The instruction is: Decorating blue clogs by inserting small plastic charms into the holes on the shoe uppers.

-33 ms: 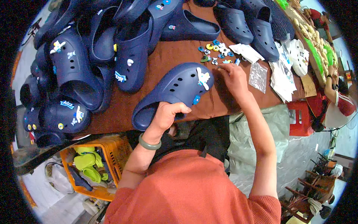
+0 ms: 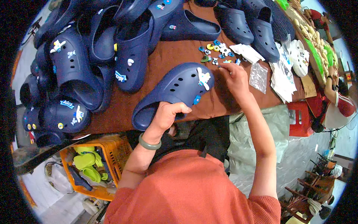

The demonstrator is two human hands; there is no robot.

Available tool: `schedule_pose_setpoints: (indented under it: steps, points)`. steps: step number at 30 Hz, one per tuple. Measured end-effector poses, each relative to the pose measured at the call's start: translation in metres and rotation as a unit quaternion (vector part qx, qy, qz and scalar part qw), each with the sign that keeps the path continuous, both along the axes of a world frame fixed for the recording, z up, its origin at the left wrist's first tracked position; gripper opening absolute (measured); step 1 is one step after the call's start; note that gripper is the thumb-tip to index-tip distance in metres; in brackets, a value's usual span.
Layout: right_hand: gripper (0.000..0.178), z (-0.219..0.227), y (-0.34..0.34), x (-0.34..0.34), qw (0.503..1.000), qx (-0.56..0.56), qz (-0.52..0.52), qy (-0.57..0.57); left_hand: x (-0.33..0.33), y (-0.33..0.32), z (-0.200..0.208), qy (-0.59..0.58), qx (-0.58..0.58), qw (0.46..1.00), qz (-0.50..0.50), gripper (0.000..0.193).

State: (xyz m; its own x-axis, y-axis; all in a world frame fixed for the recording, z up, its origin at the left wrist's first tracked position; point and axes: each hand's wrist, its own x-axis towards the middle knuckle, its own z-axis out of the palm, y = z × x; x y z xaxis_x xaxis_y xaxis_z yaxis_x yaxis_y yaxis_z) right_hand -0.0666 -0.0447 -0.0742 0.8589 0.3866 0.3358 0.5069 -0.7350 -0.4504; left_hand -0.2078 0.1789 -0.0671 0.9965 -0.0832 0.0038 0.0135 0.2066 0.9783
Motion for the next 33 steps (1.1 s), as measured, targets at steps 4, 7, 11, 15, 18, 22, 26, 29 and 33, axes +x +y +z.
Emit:
schedule_pose_setpoints:
  steps: [4, 7, 11, 15, 18, 22, 26, 29, 33]
  points:
    - [0.014, 0.036, 0.027, -0.022, 0.993, 0.089, 0.030, -0.076, 0.001, 0.002, -0.007, 0.007, -0.007, 1.000, -0.009, 0.019]
    - [0.023, 0.049, 0.050, -0.031, 0.965, 0.058, 0.191, -0.167, 0.002, 0.000, -0.003, -0.078, 0.036, 0.996, -0.004, 0.006]
    - [0.022, 0.042, 0.066, -0.029, 0.951, 0.061, 0.250, -0.170, 0.004, -0.006, 0.006, 0.058, -0.089, 0.994, 0.014, 0.009]
    - [0.021, 0.047, 0.073, -0.029, 0.947, 0.045, 0.272, -0.165, 0.002, -0.004, 0.011, 0.079, -0.091, 0.993, -0.018, 0.010]
    - [0.020, 0.051, 0.074, -0.029, 0.936, 0.015, 0.296, -0.187, 0.002, -0.004, -0.001, 0.049, -0.074, 0.996, -0.024, 0.011]
    - [0.024, 0.063, 0.069, -0.029, 0.923, -0.063, 0.326, -0.194, 0.001, -0.005, -0.004, 0.051, -0.050, 0.997, -0.034, 0.010]
    - [0.031, 0.072, 0.067, -0.031, 0.909, -0.134, 0.350, -0.181, 0.000, -0.006, -0.005, -0.034, 0.038, 0.998, -0.020, 0.010]
    - [0.031, 0.074, 0.067, -0.033, 0.908, -0.154, 0.357, -0.158, -0.002, -0.005, -0.013, -0.054, 0.063, 0.996, -0.030, 0.009]
    - [0.029, 0.078, 0.067, -0.037, 0.917, -0.135, 0.353, -0.128, -0.004, -0.008, -0.005, 0.020, 0.014, 0.999, -0.027, 0.007]
